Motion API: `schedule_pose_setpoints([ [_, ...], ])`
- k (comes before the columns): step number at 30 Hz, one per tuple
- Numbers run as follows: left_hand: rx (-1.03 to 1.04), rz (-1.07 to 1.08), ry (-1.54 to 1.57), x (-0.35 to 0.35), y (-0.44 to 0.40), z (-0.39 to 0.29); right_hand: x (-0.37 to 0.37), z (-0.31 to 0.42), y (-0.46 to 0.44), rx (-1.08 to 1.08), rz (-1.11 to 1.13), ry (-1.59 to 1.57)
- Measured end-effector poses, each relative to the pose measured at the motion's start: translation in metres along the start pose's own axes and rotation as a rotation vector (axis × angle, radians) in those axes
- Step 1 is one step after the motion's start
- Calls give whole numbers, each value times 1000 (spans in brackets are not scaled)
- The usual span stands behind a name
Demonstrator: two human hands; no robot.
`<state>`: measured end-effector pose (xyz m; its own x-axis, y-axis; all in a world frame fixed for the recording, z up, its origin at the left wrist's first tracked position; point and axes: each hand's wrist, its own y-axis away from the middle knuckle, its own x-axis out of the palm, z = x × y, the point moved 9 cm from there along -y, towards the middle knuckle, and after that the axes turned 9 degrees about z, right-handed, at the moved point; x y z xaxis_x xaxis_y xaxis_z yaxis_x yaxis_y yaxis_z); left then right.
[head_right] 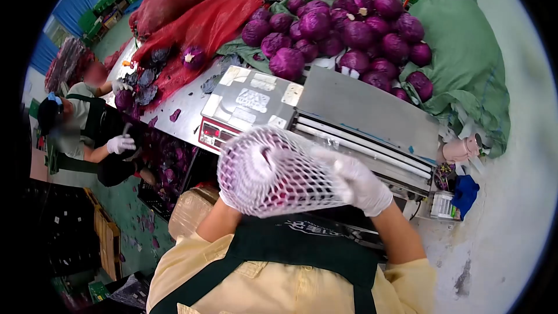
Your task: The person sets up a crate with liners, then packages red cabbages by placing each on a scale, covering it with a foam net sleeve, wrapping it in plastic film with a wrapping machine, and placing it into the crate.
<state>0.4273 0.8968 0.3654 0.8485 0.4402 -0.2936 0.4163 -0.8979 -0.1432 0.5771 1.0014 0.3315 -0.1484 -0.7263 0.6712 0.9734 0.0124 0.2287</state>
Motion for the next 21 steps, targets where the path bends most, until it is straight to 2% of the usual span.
schedule_pose_setpoints([
  [1,-13,-67,49,6,0,-3,-16,-8,12,41,-95,104],
  [2,1,-68,168,16,-4,-11,-37,-13,23,95,-320,249],
  [3,-8,18,783,36,-11,-20,-40,-5,36,33,-344,355],
  [4,-14,113,1424,58,-15,-39,-39,-2,48,-54,-374,221],
  [5,-36,178,1612,76,-16,-57,-23,-6,62,-53,-230,-182],
  [6,-130,194,1590,93,-18,-70,3,-1,76,-52,-73,-579],
  [7,-122,163,1269,104,-26,-67,3,-2,83,-130,111,-823],
  [8,-163,246,1206,128,-28,-61,-6,1,90,-193,98,-508],
  [9,-156,185,1095,129,-31,-79,-14,5,97,-248,56,-197],
  [10,-147,125,984,128,-34,-98,-21,14,107,-313,21,-119],
  [11,-141,-83,733,110,-39,-86,-27,25,115,-352,43,-332],
  [12,55,-364,599,80,-37,-103,-30,40,122,-383,84,-587],
  [13,-71,-422,772,76,-37,-83,-32,60,127,-411,110,-702],
  [14,-198,-468,931,73,-38,-52,-29,83,130,-440,154,-635],
  [16,-541,114,1092,151,-66,-24,-35,126,133,-582,49,-464],
  [17,-460,203,1269,179,-85,-41,-36,144,128,-595,58,-457],
  [19,-321,368,1550,209,-117,-70,-52,202,142,-734,-500,609],
  [20,-253,430,1672,212,-127,-78,-61,213,142,-714,-591,878],
  [21,62,434,1391,191,-142,-105,-69,211,134,-661,-535,690],
])
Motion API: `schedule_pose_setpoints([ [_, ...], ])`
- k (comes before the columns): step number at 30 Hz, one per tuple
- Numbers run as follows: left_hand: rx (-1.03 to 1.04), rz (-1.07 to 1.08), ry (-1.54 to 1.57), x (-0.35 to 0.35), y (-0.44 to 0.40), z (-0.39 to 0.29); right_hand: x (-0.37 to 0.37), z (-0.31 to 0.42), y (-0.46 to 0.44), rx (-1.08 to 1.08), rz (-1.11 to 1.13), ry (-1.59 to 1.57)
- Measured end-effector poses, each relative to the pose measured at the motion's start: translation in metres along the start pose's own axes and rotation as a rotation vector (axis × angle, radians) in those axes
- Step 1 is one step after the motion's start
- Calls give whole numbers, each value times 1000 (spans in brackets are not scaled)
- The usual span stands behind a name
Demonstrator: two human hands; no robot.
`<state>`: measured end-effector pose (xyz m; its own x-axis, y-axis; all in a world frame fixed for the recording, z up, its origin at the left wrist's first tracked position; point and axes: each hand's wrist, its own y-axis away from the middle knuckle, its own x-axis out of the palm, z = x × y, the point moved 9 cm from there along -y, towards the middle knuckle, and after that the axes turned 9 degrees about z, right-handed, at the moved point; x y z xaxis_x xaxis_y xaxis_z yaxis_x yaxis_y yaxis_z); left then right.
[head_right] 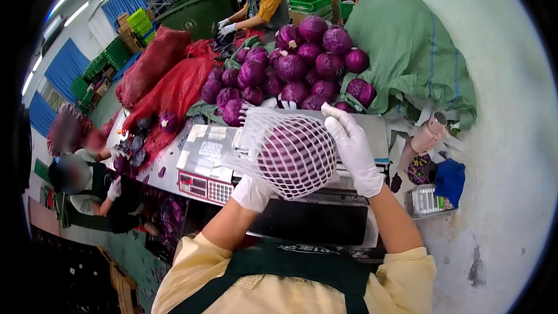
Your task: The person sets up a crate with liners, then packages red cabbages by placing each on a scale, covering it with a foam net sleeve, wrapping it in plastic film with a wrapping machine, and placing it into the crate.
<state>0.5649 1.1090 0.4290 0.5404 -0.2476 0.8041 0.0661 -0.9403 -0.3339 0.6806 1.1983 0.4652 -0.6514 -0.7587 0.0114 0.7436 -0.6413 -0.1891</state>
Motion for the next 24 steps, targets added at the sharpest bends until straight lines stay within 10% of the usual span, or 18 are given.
schedule_pose_setpoints([
  [3,15,-230,-601,-11,-46,-30,-3,-30,-33,80,-76,-252],
  [13,87,72,-1218,-117,-100,10,-52,-163,-80,-37,-160,-380],
  [15,182,7,-1210,-120,-96,-2,-53,-137,-80,-120,-114,5],
  [19,-43,-245,-583,-158,-88,9,-57,-170,-70,121,-208,-184],
  [24,-23,-321,-638,-155,-91,32,-43,-209,-61,320,-228,-821],
])
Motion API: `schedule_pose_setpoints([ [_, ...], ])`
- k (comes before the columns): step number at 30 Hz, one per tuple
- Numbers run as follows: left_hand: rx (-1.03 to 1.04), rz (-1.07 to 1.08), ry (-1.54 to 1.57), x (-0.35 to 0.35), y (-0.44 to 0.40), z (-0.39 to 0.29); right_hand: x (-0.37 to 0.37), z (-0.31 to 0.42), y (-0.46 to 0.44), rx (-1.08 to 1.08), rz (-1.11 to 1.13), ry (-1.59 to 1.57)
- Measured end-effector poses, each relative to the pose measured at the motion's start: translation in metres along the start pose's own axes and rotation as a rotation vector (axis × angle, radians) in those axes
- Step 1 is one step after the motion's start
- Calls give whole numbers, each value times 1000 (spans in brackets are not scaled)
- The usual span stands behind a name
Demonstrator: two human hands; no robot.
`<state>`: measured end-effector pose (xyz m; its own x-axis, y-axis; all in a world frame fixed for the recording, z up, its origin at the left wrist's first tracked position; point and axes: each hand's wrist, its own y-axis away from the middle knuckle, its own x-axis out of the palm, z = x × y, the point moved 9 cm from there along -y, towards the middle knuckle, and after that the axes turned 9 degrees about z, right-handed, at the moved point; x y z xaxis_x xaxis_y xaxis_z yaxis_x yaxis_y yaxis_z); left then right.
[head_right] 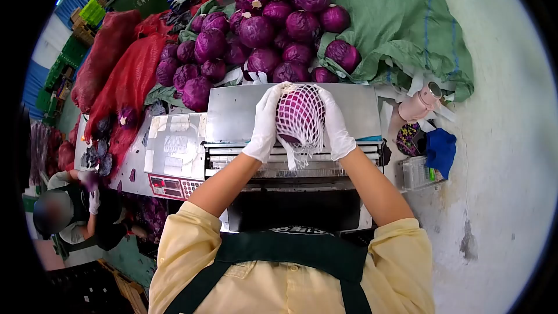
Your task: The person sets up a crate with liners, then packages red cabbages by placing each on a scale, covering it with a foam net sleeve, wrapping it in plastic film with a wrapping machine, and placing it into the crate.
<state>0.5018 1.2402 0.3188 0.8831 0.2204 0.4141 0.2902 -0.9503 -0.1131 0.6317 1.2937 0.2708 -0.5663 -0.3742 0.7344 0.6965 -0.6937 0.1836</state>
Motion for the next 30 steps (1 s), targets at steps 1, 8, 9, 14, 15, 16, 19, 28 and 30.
schedule_pose_setpoints([
  [1,-60,26,25,2,-2,4,-1,4,1,-44,-5,58],
  [8,190,52,-840,-21,25,-73,2,93,58,-171,-114,1134],
  [9,254,136,-1082,-21,43,-95,25,111,79,-363,34,1496],
  [14,394,695,-1988,-72,119,-95,35,96,149,-348,667,2647],
  [15,393,690,-1991,-67,123,-98,27,94,151,-353,670,2648],
  [16,258,767,-2035,-61,126,-91,18,80,155,-346,810,2697],
  [19,288,864,-1984,-37,129,-67,20,48,155,-521,1033,2633],
  [28,-245,213,-304,-83,148,-66,28,101,156,168,256,1424],
  [30,29,154,-330,-76,127,-117,68,146,149,-56,196,1233],
])
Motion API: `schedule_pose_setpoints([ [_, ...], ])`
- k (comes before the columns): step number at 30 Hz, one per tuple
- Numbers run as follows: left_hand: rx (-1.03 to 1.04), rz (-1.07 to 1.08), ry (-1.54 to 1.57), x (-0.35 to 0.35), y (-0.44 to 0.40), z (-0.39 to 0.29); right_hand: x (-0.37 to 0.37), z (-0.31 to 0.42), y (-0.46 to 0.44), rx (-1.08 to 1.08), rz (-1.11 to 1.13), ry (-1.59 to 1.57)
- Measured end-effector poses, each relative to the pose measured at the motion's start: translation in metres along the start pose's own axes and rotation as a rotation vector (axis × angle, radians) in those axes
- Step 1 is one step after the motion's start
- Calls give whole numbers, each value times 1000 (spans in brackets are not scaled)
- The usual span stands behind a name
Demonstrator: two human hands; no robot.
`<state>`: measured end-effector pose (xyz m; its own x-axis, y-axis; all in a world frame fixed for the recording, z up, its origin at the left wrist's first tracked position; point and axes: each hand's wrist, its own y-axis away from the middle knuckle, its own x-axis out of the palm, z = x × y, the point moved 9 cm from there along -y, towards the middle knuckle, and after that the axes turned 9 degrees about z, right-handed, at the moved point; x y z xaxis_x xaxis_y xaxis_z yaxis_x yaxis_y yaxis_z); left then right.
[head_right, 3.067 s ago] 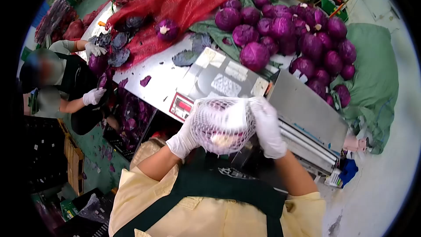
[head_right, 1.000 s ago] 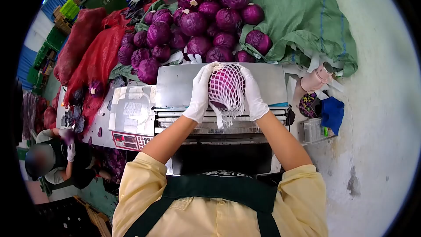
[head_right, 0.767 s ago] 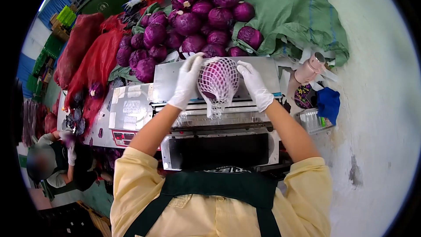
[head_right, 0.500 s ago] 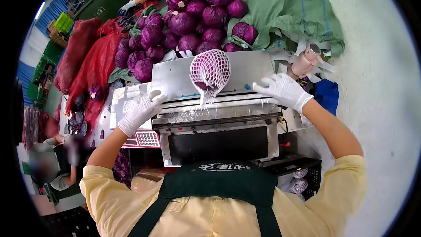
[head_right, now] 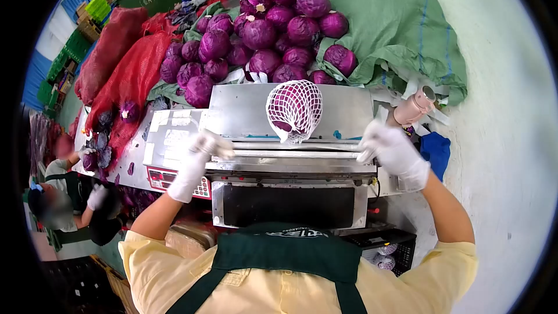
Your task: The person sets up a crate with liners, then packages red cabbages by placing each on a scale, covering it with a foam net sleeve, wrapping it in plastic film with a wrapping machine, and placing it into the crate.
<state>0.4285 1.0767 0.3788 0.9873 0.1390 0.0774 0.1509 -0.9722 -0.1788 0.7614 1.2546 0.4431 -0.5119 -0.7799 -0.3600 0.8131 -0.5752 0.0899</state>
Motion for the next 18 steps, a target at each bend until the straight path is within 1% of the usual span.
schedule_pose_setpoints([
  [1,129,-54,1,-7,-13,-24,-17,22,-13,-90,-77,-150],
  [2,154,-82,-167,-4,-32,-53,-36,41,-30,-188,-199,-143],
  [3,178,-109,-335,3,-52,-73,-56,56,-43,-199,-427,201],
  [5,329,117,-445,32,-92,-68,-52,40,-90,-523,-341,368],
  [7,367,396,-1066,63,-111,-16,-23,0,-135,-635,-240,888],
  [8,313,472,-1032,72,-119,14,-15,-35,-167,-213,-33,102],
  [9,259,547,-995,83,-122,39,20,-48,-168,-166,127,-225],
  [10,195,540,-806,83,-127,50,56,-61,-166,-75,254,-544],
  [11,134,530,-615,82,-132,58,63,-69,-169,-228,285,-353],
  [12,69,470,-508,77,-137,69,70,-76,-169,-385,286,-171],
  [13,-6,433,-414,75,-138,74,65,-88,-169,-374,241,64],
  [15,-225,314,59,78,-140,95,64,-119,-168,-203,343,337],
  [16,-362,335,247,86,-132,91,65,-93,-153,-154,375,256],
  [17,-367,333,248,89,-126,82,66,-71,-138,-104,407,175],
  [18,-481,375,210,96,-110,84,71,-56,-123,-91,471,103],
])
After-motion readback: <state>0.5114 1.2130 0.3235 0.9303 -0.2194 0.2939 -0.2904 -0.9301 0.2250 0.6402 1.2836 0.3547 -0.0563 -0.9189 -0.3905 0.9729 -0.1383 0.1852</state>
